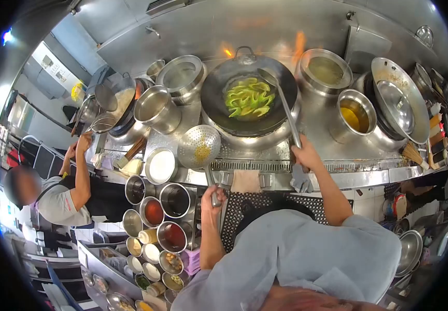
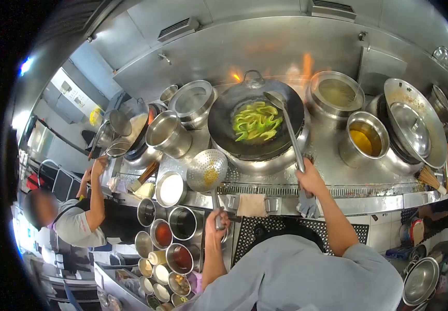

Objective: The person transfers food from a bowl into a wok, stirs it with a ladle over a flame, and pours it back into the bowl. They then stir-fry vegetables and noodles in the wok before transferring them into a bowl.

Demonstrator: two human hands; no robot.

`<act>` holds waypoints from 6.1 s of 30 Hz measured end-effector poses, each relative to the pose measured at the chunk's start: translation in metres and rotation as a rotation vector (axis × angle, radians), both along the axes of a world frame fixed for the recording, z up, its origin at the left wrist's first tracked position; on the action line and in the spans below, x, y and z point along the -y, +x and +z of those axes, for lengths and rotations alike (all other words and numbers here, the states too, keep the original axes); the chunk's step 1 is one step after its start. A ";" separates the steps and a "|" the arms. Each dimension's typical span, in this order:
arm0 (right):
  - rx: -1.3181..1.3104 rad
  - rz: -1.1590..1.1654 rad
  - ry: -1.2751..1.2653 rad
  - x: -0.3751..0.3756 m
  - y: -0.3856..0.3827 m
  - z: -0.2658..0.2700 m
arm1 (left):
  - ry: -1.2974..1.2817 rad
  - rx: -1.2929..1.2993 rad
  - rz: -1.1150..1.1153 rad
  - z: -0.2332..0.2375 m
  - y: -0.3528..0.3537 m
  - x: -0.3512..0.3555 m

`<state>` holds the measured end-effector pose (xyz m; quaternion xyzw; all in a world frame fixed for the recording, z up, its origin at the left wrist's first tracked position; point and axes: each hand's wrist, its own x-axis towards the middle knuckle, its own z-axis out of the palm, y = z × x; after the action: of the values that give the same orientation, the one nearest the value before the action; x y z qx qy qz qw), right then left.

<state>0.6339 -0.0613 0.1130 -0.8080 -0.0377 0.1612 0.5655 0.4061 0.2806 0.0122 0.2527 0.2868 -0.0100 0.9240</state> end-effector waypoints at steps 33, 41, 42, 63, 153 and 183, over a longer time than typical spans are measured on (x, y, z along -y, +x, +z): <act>0.365 0.404 -0.976 -0.016 0.067 0.059 | 0.951 -0.243 -0.259 0.169 0.202 0.085; -0.162 0.037 0.064 0.006 -0.023 0.045 | 0.289 -0.079 -0.313 0.186 0.206 0.131; -0.181 -0.029 0.165 -0.004 -0.039 0.048 | 0.178 -0.054 -0.315 0.187 0.207 0.136; 0.459 0.453 -0.879 -0.038 0.101 0.056 | 0.599 -0.173 -0.236 0.188 0.200 0.055; -0.855 0.512 1.386 -0.053 -0.008 0.032 | 0.228 -0.298 0.575 0.001 -0.062 0.045; -0.603 0.490 0.543 -0.008 -0.093 0.091 | 0.941 -0.249 1.160 0.147 -0.122 0.166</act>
<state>0.5406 -0.0529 0.2038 -0.5153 -0.1022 0.5018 0.6872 0.2842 0.1147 0.1589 0.4258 0.4502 0.5727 0.5366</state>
